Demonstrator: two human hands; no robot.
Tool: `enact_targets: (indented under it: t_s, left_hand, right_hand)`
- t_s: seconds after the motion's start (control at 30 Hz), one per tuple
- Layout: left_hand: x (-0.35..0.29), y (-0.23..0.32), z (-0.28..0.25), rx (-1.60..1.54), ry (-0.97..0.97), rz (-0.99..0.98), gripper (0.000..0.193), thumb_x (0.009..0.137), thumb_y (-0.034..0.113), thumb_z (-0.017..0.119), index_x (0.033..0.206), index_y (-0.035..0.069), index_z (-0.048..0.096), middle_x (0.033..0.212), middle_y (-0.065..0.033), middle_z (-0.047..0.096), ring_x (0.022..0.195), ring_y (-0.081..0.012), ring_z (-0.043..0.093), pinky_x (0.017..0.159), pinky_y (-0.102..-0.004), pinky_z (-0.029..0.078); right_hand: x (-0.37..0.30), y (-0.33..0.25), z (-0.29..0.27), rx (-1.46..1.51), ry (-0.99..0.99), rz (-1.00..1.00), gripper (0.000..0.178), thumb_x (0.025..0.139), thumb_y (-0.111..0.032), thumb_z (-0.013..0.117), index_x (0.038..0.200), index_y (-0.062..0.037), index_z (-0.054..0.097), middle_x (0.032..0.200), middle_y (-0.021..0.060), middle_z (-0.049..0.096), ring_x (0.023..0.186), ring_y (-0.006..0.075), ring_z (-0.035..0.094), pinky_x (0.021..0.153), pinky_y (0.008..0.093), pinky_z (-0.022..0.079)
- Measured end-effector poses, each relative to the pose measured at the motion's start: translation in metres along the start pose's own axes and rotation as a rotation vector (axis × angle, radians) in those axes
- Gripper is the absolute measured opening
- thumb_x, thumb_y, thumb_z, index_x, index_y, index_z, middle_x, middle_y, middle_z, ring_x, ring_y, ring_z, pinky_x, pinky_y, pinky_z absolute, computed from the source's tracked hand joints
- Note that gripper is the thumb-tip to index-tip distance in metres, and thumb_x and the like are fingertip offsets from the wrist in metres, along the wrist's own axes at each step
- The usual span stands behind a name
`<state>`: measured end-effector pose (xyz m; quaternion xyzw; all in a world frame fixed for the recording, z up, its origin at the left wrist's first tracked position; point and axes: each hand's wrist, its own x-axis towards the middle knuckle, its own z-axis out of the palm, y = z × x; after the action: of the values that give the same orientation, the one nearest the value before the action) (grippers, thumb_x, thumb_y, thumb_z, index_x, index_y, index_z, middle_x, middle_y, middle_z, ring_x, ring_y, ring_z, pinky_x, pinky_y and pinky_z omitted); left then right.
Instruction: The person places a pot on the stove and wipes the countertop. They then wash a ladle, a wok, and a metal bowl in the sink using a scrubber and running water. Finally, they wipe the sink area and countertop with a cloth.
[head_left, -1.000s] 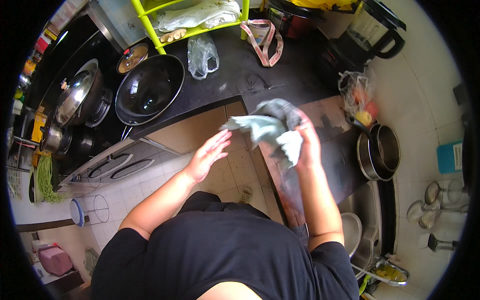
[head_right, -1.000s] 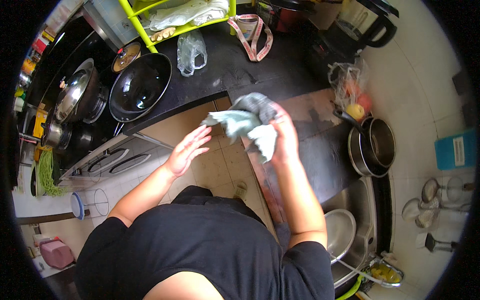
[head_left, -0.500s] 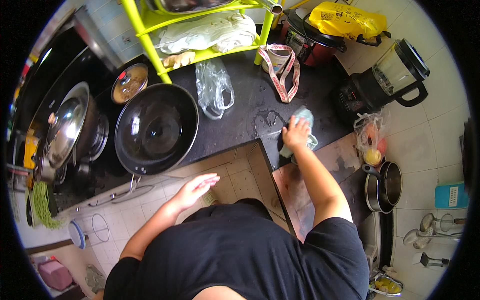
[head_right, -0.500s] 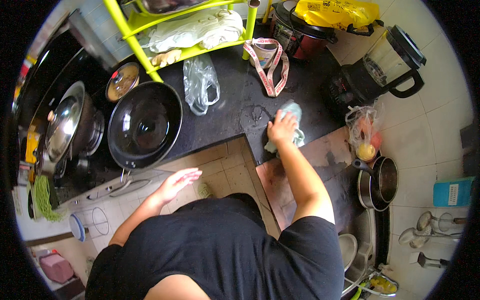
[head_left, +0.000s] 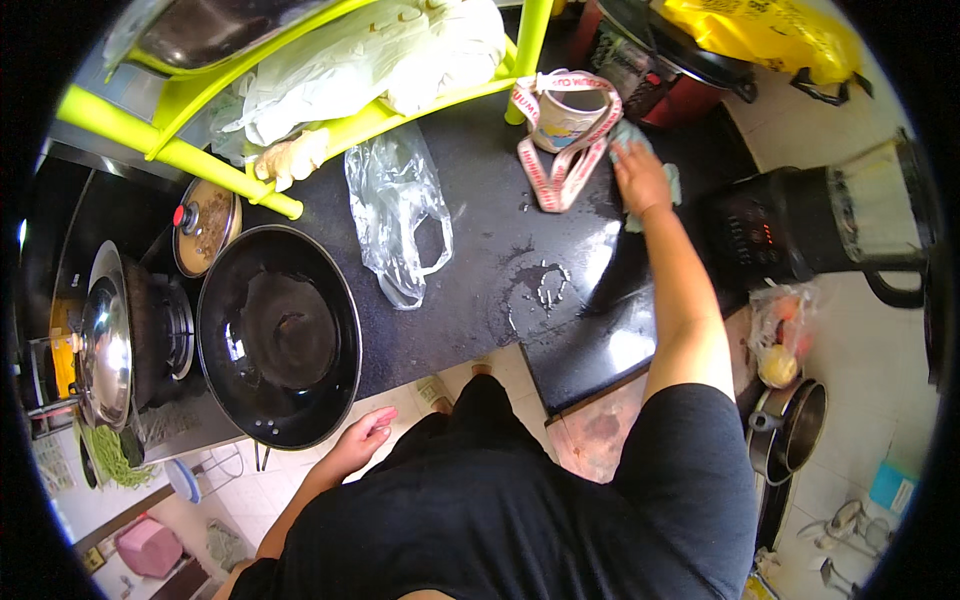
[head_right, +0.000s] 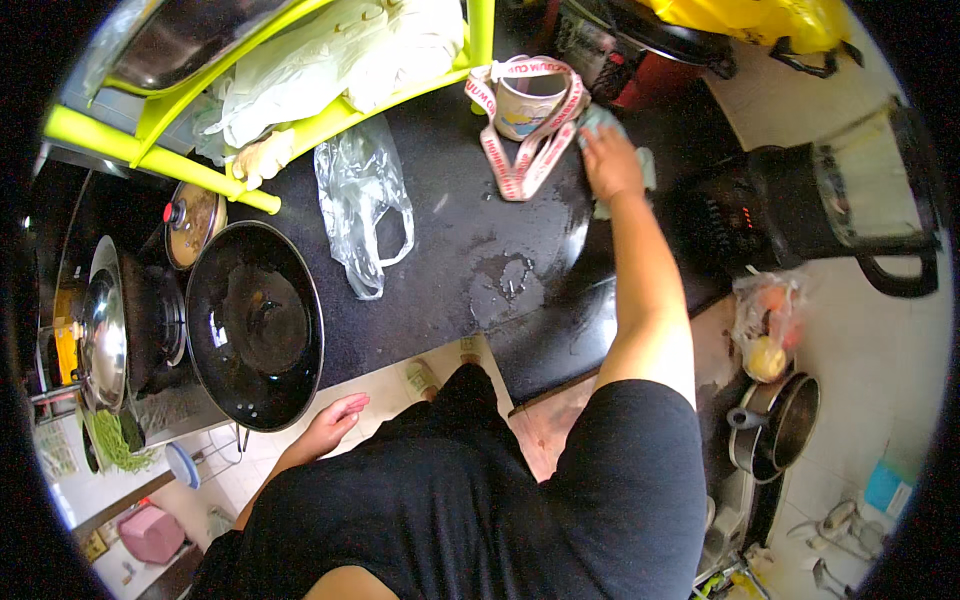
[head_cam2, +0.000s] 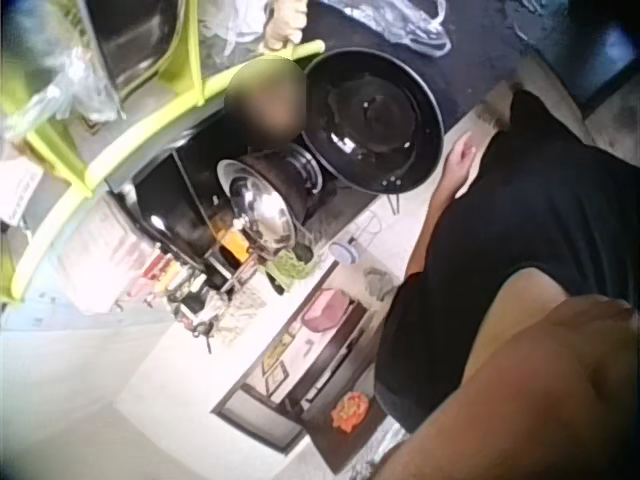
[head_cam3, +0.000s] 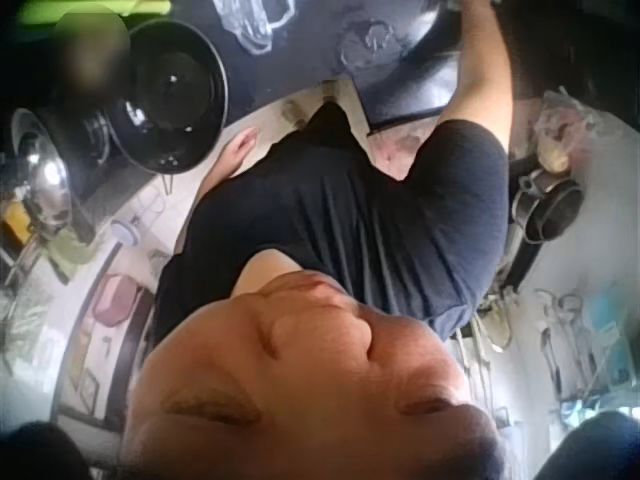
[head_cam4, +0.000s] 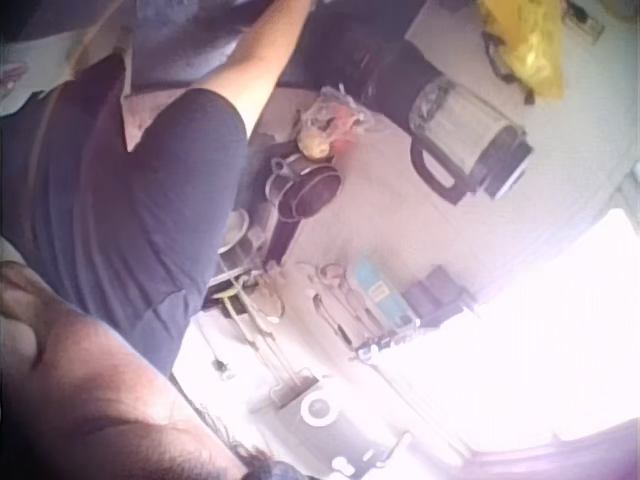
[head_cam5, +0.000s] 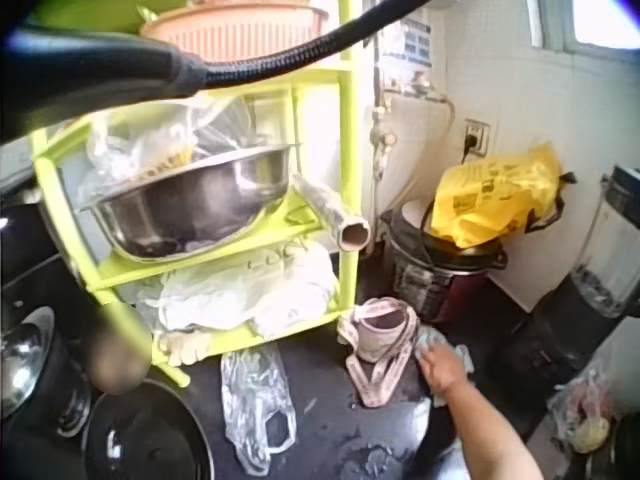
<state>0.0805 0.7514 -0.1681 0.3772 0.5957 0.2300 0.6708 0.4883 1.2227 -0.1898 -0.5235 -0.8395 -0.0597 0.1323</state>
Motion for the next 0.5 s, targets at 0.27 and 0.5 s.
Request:
enact_targets:
  t_s: [0.27, 0.5]
  left_hand:
    - [0.003, -0.015, 0.002, -0.088, 0.087, -0.072, 0.037, 0.09, 0.011, 0.047, 0.125, 0.0, 0.041, 0.123, -0.0113, 0.05, 0.112, -0.0169, 0.047, 0.096, -0.028, 0.035]
    - [0.001, -0.039, -0.006, -0.043, 0.04, 0.007, 0.037, 0.09, 0.011, 0.048, 0.124, -0.002, 0.041, 0.122, -0.0133, 0.05, 0.112, -0.0189, 0.047, 0.096, -0.0294, 0.036]
  right_hand:
    - [-0.01, -0.017, 0.002, -0.163, -0.019, 0.251, 0.043, 0.084, -0.03, 0.044, 0.126, -0.0178, 0.045, 0.13, 0.0105, 0.043, 0.122, 0.0311, 0.037, 0.096, 0.0519, 0.031]
    - [-0.017, -0.162, -0.006, -0.069, -0.03, 0.157, 0.05, 0.087, -0.036, 0.041, 0.129, -0.0075, 0.039, 0.131, 0.019, 0.039, 0.124, 0.0333, 0.034, 0.103, 0.0435, 0.025]
